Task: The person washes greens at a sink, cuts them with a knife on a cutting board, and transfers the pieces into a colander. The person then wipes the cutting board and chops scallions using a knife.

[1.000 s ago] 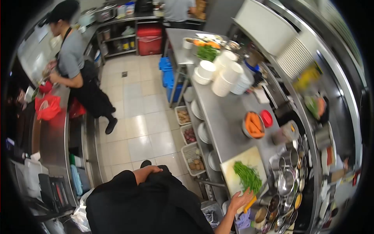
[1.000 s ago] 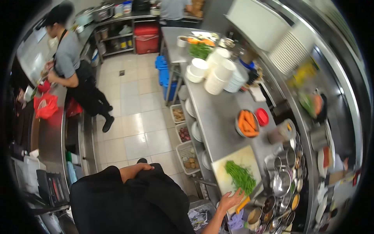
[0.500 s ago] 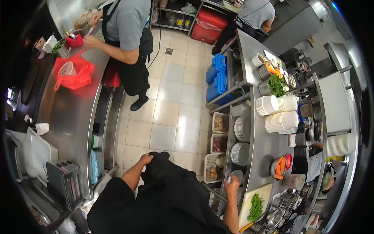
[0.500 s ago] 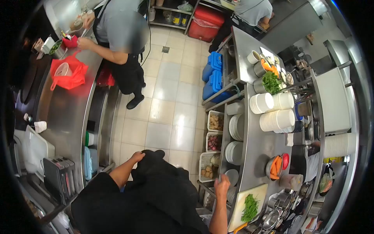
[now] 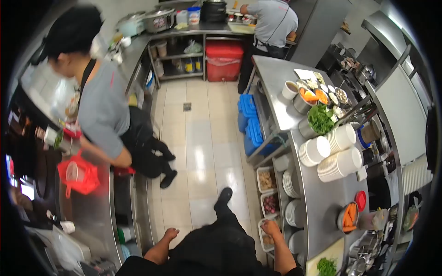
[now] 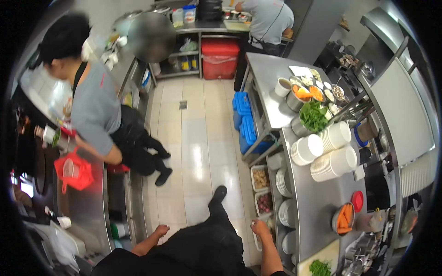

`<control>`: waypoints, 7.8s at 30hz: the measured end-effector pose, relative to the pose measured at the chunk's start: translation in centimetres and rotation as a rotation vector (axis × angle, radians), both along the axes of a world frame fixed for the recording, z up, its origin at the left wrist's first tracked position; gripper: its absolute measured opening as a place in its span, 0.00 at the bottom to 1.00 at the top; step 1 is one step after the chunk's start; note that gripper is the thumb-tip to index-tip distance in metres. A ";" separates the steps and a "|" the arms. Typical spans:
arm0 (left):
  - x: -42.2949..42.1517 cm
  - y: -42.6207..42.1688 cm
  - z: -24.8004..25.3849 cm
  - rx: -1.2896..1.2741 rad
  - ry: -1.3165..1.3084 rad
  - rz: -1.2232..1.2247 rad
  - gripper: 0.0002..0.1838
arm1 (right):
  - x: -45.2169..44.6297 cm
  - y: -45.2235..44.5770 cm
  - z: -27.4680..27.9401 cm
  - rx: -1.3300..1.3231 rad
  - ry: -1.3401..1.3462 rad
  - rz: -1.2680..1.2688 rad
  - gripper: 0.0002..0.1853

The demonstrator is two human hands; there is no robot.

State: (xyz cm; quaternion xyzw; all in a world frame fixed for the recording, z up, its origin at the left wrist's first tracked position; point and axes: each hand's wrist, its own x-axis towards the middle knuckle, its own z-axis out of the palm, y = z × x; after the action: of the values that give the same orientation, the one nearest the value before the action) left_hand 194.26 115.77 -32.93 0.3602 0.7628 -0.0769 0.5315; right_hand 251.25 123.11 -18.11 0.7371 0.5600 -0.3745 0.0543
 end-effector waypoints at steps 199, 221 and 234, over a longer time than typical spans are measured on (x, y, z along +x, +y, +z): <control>72.1 -26.3 30.9 -0.253 -1.225 -0.342 0.32 | 31.2 -52.9 28.0 0.886 0.353 -0.756 0.23; 64.5 -21.5 28.5 -0.071 -1.203 -0.143 0.29 | 40.0 -51.7 20.5 0.433 0.020 -0.663 0.46; 62.9 -17.4 30.8 0.095 -1.268 -0.080 0.30 | 40.0 -50.1 11.9 0.483 -0.308 -0.767 0.31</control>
State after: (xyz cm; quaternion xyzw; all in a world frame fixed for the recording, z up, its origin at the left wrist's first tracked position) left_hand 257.17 98.32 -2.09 0.3869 0.2884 0.1655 0.8601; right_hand 291.23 72.99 -6.17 0.9290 0.3039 -0.1132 -0.1785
